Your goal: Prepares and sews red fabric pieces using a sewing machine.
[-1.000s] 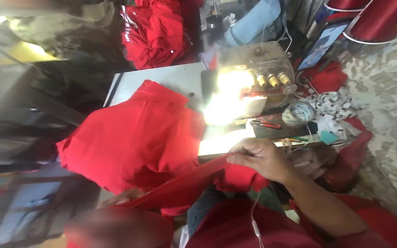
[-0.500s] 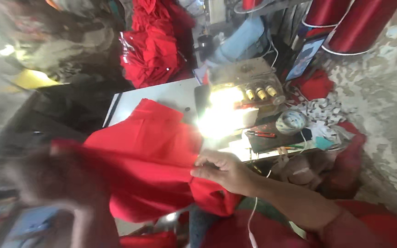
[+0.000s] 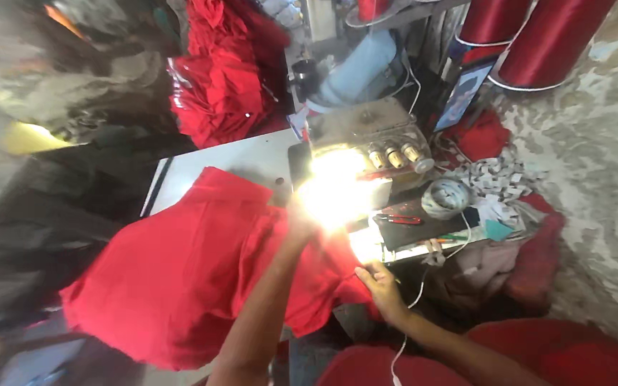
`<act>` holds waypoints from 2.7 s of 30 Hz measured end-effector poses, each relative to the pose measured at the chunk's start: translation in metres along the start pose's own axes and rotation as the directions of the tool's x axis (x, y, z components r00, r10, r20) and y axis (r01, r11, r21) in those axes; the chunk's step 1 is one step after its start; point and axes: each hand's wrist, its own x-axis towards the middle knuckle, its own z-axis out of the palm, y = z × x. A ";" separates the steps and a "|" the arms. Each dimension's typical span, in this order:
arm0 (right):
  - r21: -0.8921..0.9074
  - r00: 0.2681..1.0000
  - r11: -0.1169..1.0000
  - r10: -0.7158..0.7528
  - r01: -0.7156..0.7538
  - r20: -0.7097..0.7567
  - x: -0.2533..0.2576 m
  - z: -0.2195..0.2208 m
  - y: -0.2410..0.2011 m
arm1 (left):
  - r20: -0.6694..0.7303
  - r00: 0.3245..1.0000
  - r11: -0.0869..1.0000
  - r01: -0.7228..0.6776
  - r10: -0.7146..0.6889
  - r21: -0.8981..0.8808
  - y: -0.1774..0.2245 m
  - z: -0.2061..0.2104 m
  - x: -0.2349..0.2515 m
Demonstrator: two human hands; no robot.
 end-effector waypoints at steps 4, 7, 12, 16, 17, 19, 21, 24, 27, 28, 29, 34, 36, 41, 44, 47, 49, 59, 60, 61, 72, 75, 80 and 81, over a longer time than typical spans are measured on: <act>-0.004 1.000 1.000 -0.028 0.028 -0.002 -0.005 -0.007 0.001 | -0.046 0.998 0.999 -0.043 0.044 0.025 -0.002 0.002 -0.006; -0.013 0.999 0.999 -0.040 0.040 0.008 -0.009 -0.005 0.002 | -0.013 0.973 0.952 -0.224 0.231 0.211 0.005 0.000 -0.023; 0.014 0.997 0.997 -0.072 0.072 -0.027 -0.008 -0.009 -0.001 | 0.011 0.978 0.917 -0.201 0.210 0.344 0.039 -0.001 -0.047; 0.024 0.994 0.995 -0.091 0.092 -0.059 -0.001 -0.014 -0.009 | -0.002 0.989 0.925 -0.139 0.149 0.354 0.041 0.005 -0.049; 0.024 0.993 0.995 -0.097 0.099 -0.067 0.000 -0.014 -0.011 | -0.004 0.990 0.929 -0.128 0.138 0.348 0.042 0.006 -0.048; 0.026 0.991 0.994 -0.101 0.104 -0.086 0.003 -0.014 -0.015 | -0.009 0.993 0.930 -0.111 0.122 0.349 0.043 0.006 -0.045; 0.025 0.990 0.994 -0.107 0.110 -0.092 0.006 -0.014 -0.017 | -0.014 0.994 0.930 -0.099 0.111 0.354 0.044 0.007 -0.042; 0.016 0.989 0.994 -0.108 0.110 -0.103 0.008 -0.014 -0.020 | -0.023 0.995 0.928 -0.079 0.093 0.365 0.045 0.009 -0.040; -0.019 0.988 0.994 -0.107 0.105 -0.109 0.006 -0.015 -0.022 | -0.028 0.996 0.929 -0.070 0.086 0.362 0.046 0.012 -0.041; -0.028 0.987 0.994 -0.113 0.110 -0.112 0.005 -0.015 -0.024 | -0.036 0.995 0.925 -0.075 0.095 0.373 0.048 0.012 -0.043; -0.033 0.987 0.993 -0.119 0.116 -0.112 0.004 -0.015 -0.025 | -0.043 0.994 0.916 -0.076 0.101 0.394 0.051 0.012 -0.045; 0.006 0.987 0.994 -0.108 0.110 -0.119 0.003 -0.012 -0.027 | -0.046 0.996 0.897 -0.046 0.074 0.440 0.063 0.014 -0.051; 0.025 0.989 0.995 -0.090 0.094 -0.118 0.007 -0.008 -0.028 | -0.006 0.999 0.926 -0.034 0.039 0.375 0.059 0.012 -0.046; 0.073 0.995 0.996 -0.053 0.059 -0.082 0.023 0.011 -0.026 | 0.118 0.993 0.975 -0.038 0.012 0.219 0.028 0.002 -0.028; 0.137 0.995 0.990 -0.024 0.038 -0.098 0.035 0.023 -0.030 | 0.195 0.979 0.994 0.038 -0.057 0.098 0.017 -0.010 -0.017; 0.175 0.993 0.984 -0.026 0.045 -0.111 0.048 0.031 -0.033 | 0.278 0.943 0.984 0.174 -0.180 0.048 0.007 -0.017 -0.003; 0.189 0.993 0.982 -0.006 0.028 -0.119 0.058 0.036 -0.036 | 0.249 0.952 0.984 0.174 -0.180 0.044 -0.014 -0.008 0.012; 0.084 0.973 0.995 -0.031 0.051 -0.230 0.097 0.052 -0.049 | 0.219 0.976 0.999 0.007 -0.015 0.040 -0.033 -0.016 0.057; 0.069 0.972 0.996 -0.041 0.058 -0.233 0.098 0.054 -0.049 | 0.138 0.990 0.995 -0.049 0.036 0.091 -0.034 -0.015 0.053; 0.052 0.972 0.997 -0.052 0.066 -0.228 0.099 0.054 -0.050 | 0.044 0.995 0.986 -0.094 0.088 0.141 -0.032 -0.014 0.047; 0.110 0.981 0.994 0.012 0.009 -0.192 0.098 0.052 -0.061 | 0.055 0.987 0.988 -0.152 0.153 -0.037 0.016 -0.013 -0.024; 0.176 0.977 0.983 0.076 -0.040 -0.198 0.092 0.051 -0.054 | 0.093 0.971 0.973 -0.227 0.223 0.040 0.016 -0.013 -0.027; 0.202 0.969 0.975 0.138 -0.097 -0.205 0.082 0.044 -0.049 | 0.122 0.943 0.944 -0.320 0.309 0.082 0.003 -0.012 -0.030; 0.201 0.968 0.974 0.148 -0.107 -0.201 0.083 0.043 -0.050 | 0.132 0.942 0.943 -0.321 0.308 0.090 0.001 -0.012 -0.029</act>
